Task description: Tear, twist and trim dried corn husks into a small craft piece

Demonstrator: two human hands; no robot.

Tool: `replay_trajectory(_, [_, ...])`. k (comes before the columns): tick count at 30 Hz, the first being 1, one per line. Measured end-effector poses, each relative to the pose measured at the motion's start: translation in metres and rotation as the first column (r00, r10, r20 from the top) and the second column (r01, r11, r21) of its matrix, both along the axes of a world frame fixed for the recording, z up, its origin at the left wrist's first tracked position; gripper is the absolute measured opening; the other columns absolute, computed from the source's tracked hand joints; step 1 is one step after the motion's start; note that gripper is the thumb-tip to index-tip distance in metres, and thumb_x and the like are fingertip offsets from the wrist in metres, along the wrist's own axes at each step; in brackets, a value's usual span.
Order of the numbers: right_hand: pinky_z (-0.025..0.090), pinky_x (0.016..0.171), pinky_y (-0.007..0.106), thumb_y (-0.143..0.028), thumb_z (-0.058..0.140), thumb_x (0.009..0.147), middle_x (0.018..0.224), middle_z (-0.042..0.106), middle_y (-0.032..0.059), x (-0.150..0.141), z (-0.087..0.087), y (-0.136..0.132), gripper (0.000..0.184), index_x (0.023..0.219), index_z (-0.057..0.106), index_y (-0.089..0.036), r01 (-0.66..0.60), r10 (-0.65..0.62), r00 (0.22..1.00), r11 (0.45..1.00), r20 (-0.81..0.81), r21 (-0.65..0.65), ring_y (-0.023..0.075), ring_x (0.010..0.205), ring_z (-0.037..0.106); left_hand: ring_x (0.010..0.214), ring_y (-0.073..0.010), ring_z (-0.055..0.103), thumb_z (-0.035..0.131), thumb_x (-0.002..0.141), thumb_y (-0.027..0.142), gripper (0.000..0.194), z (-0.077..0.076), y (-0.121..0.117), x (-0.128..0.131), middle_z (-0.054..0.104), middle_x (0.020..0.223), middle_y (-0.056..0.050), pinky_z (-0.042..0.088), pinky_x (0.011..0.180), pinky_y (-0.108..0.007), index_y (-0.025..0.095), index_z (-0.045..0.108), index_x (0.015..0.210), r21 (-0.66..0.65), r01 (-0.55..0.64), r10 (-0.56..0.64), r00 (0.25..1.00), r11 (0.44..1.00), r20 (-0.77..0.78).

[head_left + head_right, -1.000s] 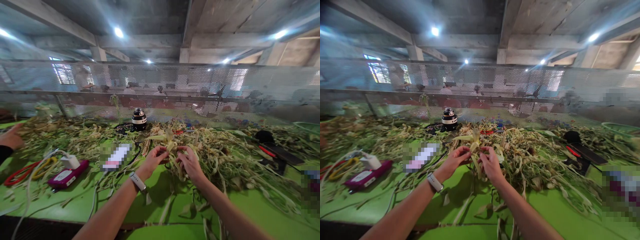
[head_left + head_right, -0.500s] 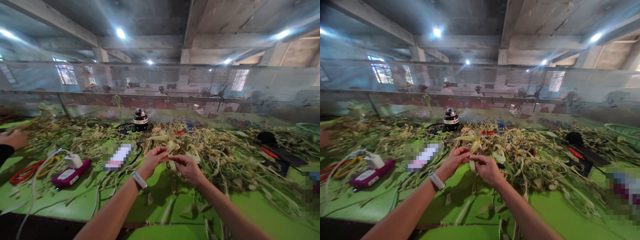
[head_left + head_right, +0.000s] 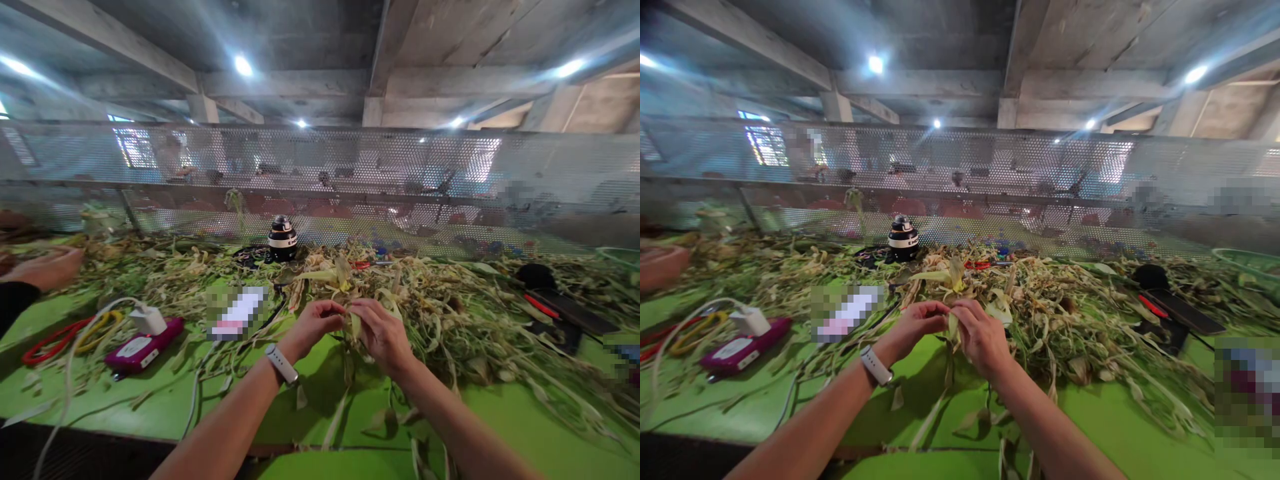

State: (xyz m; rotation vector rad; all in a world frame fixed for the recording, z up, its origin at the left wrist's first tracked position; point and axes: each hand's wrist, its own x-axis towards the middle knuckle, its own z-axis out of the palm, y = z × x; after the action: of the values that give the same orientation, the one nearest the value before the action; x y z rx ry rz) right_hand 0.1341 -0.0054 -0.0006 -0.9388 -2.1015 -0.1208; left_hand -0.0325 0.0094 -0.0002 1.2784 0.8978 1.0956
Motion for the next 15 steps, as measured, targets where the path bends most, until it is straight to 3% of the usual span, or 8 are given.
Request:
replay_trajectory(4, [0.046,0.061,0.023,-0.010,0.040,0.083,0.088,0.065,0.0062,-0.0003,-0.0004,0.0004,0.027,0.099,0.059,-0.020,0.136,-0.133,0.989,0.990,0.068,-0.039,0.0159,0.072,0.061,0.060,-0.0100,0.055,0.072,0.056,0.022,0.018,0.0010,-0.0019,0.0030,0.060,0.066,0.001,0.045,0.066,-0.026,0.013,0.063,0.069,-0.083,0.020,-0.014,0.997,0.996,0.072])
replay_trajectory(10, [0.047,0.064,0.025,-0.008,0.038,0.081,0.095,0.061,0.0082,-0.0031,-0.0014,-0.0024,0.027,0.098,0.057,-0.019,0.126,-0.126,0.992,0.992,0.030,0.014,0.0175,0.078,0.059,0.054,-0.0089,0.054,0.069,0.057,0.020,0.017,0.0042,-0.0039,0.0028,0.058,0.061,0.002,0.045,0.055,-0.023,0.014,0.061,0.071,-0.174,0.062,-0.034,0.987,0.983,0.159])
replay_trajectory(15, [0.046,0.062,0.026,-0.006,0.037,0.077,0.088,0.058,0.0069,-0.0039,-0.0042,-0.0017,0.030,0.096,0.055,-0.019,0.182,-0.182,0.983,0.983,-0.016,-0.012,0.0170,0.072,0.056,0.061,-0.0101,0.058,0.071,0.060,0.020,0.023,0.0045,-0.0033,0.0017,0.064,0.072,-0.002,0.046,0.058,-0.023,0.013,0.064,0.080,-0.192,0.068,-0.030,0.981,0.979,0.191])
